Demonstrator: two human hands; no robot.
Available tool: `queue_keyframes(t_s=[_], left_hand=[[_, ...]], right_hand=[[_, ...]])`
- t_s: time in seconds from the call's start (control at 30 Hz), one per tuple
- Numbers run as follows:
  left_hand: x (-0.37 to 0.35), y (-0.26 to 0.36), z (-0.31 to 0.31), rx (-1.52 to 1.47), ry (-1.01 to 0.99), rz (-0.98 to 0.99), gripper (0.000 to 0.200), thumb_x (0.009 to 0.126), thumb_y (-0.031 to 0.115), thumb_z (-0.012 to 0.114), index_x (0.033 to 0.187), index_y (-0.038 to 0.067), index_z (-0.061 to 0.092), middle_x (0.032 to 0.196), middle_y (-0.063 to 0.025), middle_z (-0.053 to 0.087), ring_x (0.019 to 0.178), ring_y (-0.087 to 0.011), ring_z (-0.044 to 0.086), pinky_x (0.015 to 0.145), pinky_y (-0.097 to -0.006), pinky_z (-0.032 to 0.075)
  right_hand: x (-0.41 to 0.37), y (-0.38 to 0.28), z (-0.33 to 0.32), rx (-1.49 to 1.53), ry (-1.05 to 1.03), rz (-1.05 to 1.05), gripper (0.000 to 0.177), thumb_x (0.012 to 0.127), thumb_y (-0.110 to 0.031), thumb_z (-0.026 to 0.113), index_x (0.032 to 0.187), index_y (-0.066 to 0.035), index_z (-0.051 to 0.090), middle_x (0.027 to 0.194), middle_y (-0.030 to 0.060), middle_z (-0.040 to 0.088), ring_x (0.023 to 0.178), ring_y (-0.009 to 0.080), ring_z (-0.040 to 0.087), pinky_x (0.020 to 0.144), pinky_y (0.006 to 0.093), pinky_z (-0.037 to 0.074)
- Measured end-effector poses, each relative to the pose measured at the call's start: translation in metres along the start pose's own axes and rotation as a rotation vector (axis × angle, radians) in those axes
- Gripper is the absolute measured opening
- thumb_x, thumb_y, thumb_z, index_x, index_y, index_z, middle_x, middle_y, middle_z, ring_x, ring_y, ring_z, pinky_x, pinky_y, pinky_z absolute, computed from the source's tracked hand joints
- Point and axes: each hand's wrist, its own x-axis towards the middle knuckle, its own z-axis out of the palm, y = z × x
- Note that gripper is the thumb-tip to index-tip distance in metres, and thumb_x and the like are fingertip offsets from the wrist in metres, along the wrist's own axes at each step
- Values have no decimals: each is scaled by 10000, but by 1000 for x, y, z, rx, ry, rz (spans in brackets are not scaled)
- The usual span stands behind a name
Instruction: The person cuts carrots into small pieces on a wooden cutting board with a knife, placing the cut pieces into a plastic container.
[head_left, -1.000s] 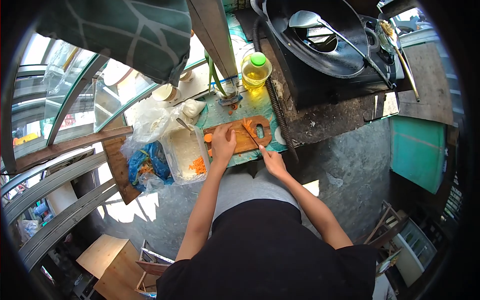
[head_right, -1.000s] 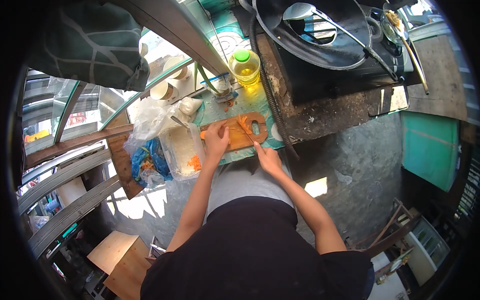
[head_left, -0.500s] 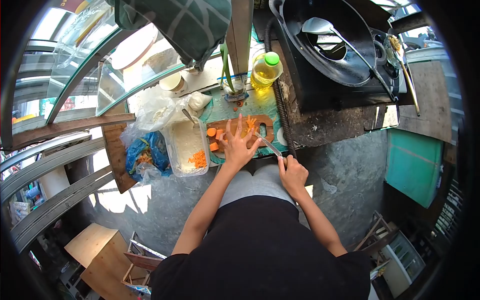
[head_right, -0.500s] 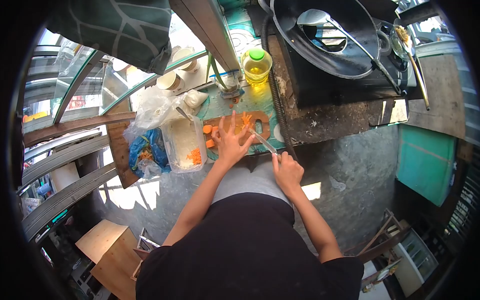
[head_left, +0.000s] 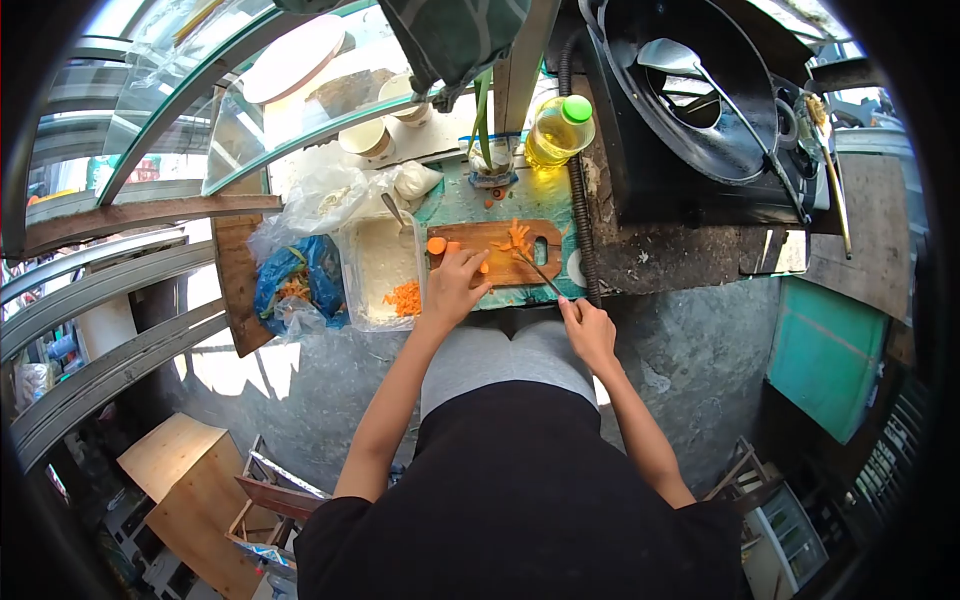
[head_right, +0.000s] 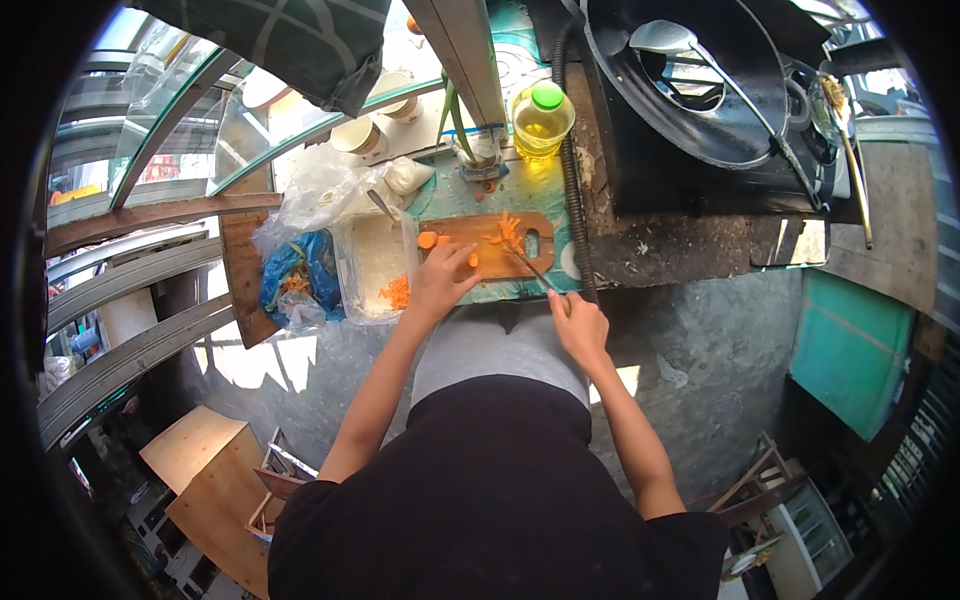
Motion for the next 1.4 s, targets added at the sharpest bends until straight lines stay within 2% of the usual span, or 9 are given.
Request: queue_keyframes(t_s=[0.13, 0.2, 0.87, 0.97, 1.03, 1.27, 1.33, 1.37, 1.4], left_hand=[[-2, -6, 12, 49, -105, -29, 264, 760, 115, 700, 1012, 42, 673, 937, -106, 658, 984, -279, 593, 832, -380, 487], [-4, -7, 13, 47, -38, -31, 243, 767, 99, 689, 1002, 38, 671, 949, -109, 659, 990, -278, 596, 843, -377, 487], [36, -17, 8, -116, 67, -111, 180, 786, 4, 629, 958, -22, 674, 958, -185, 670, 909, -339, 638, 816, -385, 502], [55, -29, 3, -88, 43, -74, 191, 760, -15, 620, 941, -21, 680, 931, -186, 671, 879, -339, 642, 798, -376, 506], [61, -33, 0, -47, -136, -127, 211, 732, -33, 602, 926, -17, 682, 908, -181, 672, 868, -339, 643, 794, -370, 506], [57, -35, -4, -37, -195, -74, 290, 714, -41, 588, 991, -6, 665, 969, -179, 665, 891, -340, 636, 795, -377, 503], [46, -31, 1, 63, 146, 116, 304, 741, -11, 613, 1042, 17, 644, 1018, -167, 643, 902, -346, 624, 790, -396, 500], [42, -25, -1, 63, 147, 118, 304, 741, -11, 613, 1042, 17, 644, 1018, -167, 643, 902, -346, 624, 790, -396, 500], [36, -19, -5, 57, 136, -56, 290, 752, 21, 641, 1042, 25, 634, 1023, -162, 628, 899, -348, 620, 789, -400, 500]], right_hand=[[7, -3, -2, -31, -25, -21, 522, 926, -489, 493, 726, -16, 590, 669, 232, 612, 703, 429, 621, 634, 483, 466], [11, -2, 0, -17, 48, -62, 528, 929, -453, 517, 665, 4, 519, 586, 187, 545, 599, 393, 575, 569, 451, 420], [18, -2, -2, -3, -21, 13, 524, 926, -477, 501, 717, -1, 564, 651, 211, 588, 685, 416, 602, 628, 466, 447], [19, -3, -3, -4, -43, 20, 520, 926, -483, 491, 732, -12, 593, 687, 217, 624, 728, 426, 621, 660, 479, 468], [20, -4, -3, 9, -38, 12, 520, 927, -482, 491, 729, -12, 593, 683, 215, 624, 726, 424, 623, 659, 479, 467], [18, -1, 0, 8, -23, 0, 523, 926, -478, 501, 725, -1, 577, 649, 206, 594, 686, 409, 610, 632, 461, 454], [18, -1, 1, -8, -37, 3, 522, 926, -483, 490, 725, -11, 588, 679, 216, 619, 717, 422, 620, 653, 480, 464], [18, -1, 2, 1, -44, -7, 524, 925, -485, 490, 727, -10, 587, 682, 219, 618, 719, 421, 620, 653, 481, 463], [17, -2, 3, 10, -51, -17, 526, 924, -488, 490, 729, -9, 585, 684, 222, 617, 720, 421, 620, 653, 483, 463]])
